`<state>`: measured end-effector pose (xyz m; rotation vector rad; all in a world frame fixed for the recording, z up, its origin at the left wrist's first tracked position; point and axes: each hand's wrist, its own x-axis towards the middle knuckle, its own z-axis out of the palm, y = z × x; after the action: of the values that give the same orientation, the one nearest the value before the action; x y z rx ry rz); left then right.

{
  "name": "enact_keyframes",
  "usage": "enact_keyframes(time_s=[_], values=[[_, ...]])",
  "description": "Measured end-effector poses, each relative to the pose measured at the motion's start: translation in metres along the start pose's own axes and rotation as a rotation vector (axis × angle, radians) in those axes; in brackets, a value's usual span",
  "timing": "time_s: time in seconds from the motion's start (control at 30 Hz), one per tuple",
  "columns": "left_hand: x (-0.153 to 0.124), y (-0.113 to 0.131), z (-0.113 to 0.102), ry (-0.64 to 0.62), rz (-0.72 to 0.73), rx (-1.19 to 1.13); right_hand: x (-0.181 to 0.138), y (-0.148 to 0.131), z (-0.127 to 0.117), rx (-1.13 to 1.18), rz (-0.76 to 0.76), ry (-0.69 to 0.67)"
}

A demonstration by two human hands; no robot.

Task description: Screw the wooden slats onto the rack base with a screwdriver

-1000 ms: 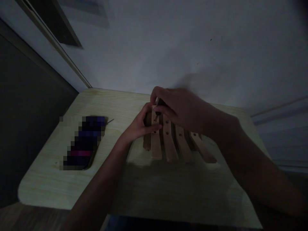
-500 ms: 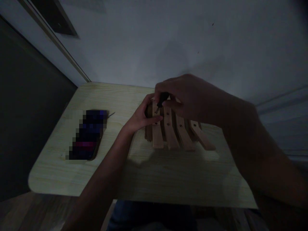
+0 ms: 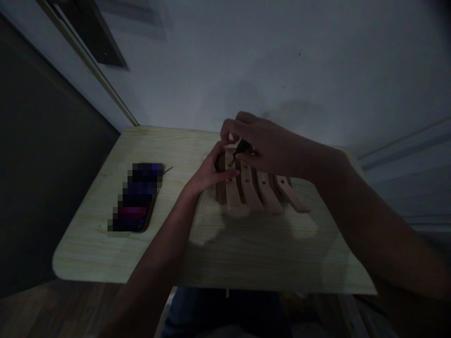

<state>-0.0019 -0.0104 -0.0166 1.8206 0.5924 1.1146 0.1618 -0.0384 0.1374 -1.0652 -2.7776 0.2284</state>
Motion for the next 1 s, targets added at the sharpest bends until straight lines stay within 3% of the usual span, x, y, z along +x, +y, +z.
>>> enact_keyframes(time_s=[0.1,0.23,0.33,0.5,0.6,1.0], values=[[0.000,0.000,0.000,-0.009,-0.019,-0.025,0.004,0.003,0.002,-0.059,0.013,0.041],[0.001,0.001,0.000,-0.010,-0.019,-0.046,0.010,0.003,0.009,-0.254,0.161,0.053],[0.001,0.002,0.000,0.002,0.004,-0.041,0.006,0.002,0.010,-0.235,0.229,0.049],[0.001,-0.003,0.000,-0.030,-0.018,-0.068,-0.001,0.001,0.003,-0.004,0.052,0.043],[0.001,-0.006,-0.001,-0.015,-0.017,-0.039,0.000,-0.002,0.002,0.019,0.038,0.010],[0.002,-0.009,-0.001,0.033,0.010,-0.006,0.012,-0.014,0.012,-0.177,0.320,0.055]])
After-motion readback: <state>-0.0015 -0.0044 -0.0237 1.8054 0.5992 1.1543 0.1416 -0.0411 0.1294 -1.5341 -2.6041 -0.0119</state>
